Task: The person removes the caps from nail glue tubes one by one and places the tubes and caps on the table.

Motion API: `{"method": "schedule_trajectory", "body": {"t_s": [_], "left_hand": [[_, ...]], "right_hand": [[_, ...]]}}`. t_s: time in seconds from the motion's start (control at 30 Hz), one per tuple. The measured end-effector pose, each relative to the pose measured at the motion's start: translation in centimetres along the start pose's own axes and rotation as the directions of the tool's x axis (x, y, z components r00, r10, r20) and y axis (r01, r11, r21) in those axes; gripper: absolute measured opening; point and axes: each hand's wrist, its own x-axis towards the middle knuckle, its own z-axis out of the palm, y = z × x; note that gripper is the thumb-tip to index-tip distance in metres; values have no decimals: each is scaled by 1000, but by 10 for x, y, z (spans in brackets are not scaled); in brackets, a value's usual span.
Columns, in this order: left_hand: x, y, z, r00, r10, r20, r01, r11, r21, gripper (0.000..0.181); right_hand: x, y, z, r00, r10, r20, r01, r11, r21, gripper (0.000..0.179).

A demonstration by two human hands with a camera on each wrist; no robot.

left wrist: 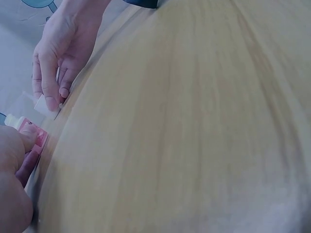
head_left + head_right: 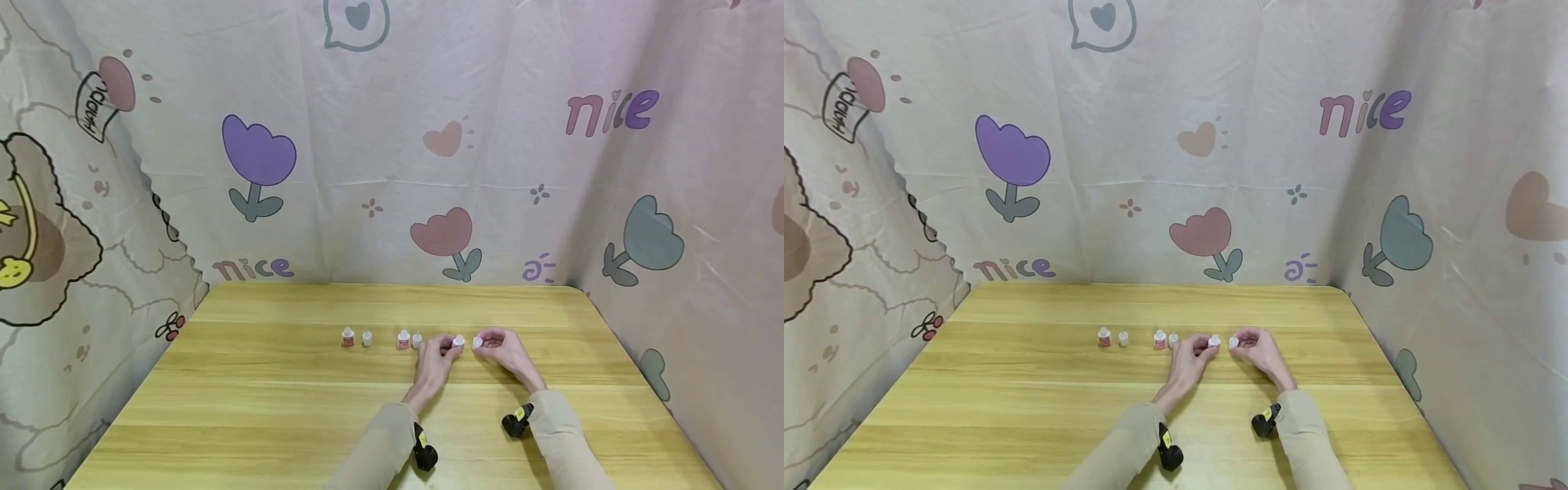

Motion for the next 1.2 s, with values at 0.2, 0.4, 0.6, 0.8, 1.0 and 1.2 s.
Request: {"method": "schedule_trajectory", "body": {"t_s": [0.2, 0.4, 0.6, 0.8, 1.0, 1.2], "left_hand": [[0, 1, 1, 1000, 19, -1, -19, 1000, 10, 19], [2, 1, 2, 1000, 24, -12, -24, 1000, 3, 18], [1, 1, 1, 1000, 6, -4, -6, 1000, -7, 18], [0, 2, 0, 1000, 0, 12, 0, 1000, -4, 21], [-1, 3, 0, 1000, 12, 11, -12, 1000, 0, 23], [-3, 4, 0, 1000, 11, 10, -11, 1000, 14, 26]], "right_hand": [[0, 0, 1, 1000, 0, -2, 0, 1000, 14, 37], [-4, -10, 0, 1000, 0, 10, -1, 999, 41, 38], [-1, -3, 1, 1000, 4, 16, -5, 999, 54, 40], [-2, -3, 1, 1000, 8, 27, -10, 998, 59, 42], [-3, -2, 1, 999, 12, 39, -14, 998, 64, 42], [-5, -3, -1, 998, 11, 54, -15, 998, 59, 43]]}}
